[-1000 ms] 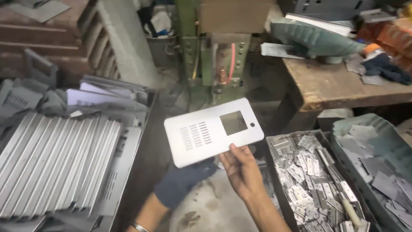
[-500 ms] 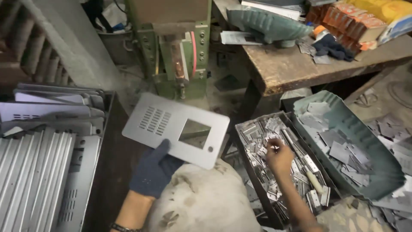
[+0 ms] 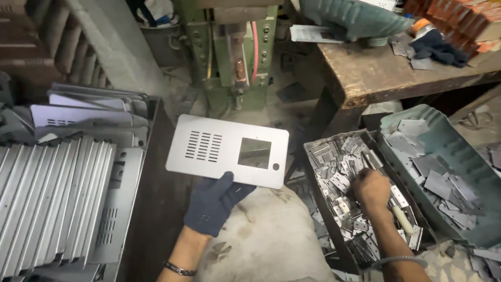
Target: Positioning small metal brackets onto a metal enclosure and using a spot welding machine to join them.
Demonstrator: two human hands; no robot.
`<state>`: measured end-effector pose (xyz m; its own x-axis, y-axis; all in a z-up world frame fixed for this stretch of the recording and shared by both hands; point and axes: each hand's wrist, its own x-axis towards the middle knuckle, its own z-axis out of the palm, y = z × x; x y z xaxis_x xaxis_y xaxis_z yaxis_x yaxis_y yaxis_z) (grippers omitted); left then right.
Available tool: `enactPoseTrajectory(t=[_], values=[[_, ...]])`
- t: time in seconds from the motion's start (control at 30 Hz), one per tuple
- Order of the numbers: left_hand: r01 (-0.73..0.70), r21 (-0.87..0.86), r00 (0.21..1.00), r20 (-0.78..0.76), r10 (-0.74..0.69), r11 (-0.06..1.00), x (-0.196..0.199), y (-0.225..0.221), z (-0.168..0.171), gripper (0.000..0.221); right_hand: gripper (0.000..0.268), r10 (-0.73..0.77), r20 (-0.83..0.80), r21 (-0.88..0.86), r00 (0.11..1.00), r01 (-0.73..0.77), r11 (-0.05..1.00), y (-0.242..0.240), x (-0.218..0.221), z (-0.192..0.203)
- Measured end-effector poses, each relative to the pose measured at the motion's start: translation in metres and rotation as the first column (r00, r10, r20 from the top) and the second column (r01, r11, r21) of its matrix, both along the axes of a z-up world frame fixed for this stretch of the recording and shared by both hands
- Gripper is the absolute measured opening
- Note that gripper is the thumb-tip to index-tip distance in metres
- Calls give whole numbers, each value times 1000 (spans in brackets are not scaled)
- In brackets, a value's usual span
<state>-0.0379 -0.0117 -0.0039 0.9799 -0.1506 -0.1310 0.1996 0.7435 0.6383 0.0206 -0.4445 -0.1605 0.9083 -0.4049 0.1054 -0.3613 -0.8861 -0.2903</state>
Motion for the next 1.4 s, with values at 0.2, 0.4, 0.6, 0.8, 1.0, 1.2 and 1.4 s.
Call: enactPoseTrajectory(t=[0.2, 0.4, 0.6, 0.8, 1.0, 1.2, 1.4], values=[[11, 101, 1000, -3, -11, 995, -5, 1, -4, 44, 17, -183, 162, 660, 970, 32, 751, 28, -6, 49], [76, 173, 996, -61, -66, 982, -4, -6, -10, 42, 12, -41, 190, 976, 981, -184, 116, 100, -12, 132], [118, 180, 993, -3, -120, 976, -4, -11, -14, 42, 18, 204, 218, 937, 954, -263, 230, 145, -13, 168], [127, 189, 991, 20, -133, 974, -3, -13, -13, 45, 17, 389, 175, 897, 905, -309, 315, 169, -9, 165], [143, 164, 988, 34, -150, 976, -3, -9, -6, 46, 16, 527, 60, 839, 847, -329, 434, 183, -18, 180], [147, 194, 988, 17, -154, 970, -3, -10, -2, 47, 18, 552, -54, 803, 832, -293, 519, 188, -23, 187], [140, 171, 989, 31, -147, 975, -4, -5, -16, 46, 19, 326, 148, 831, 934, -297, 471, 160, -12, 173]])
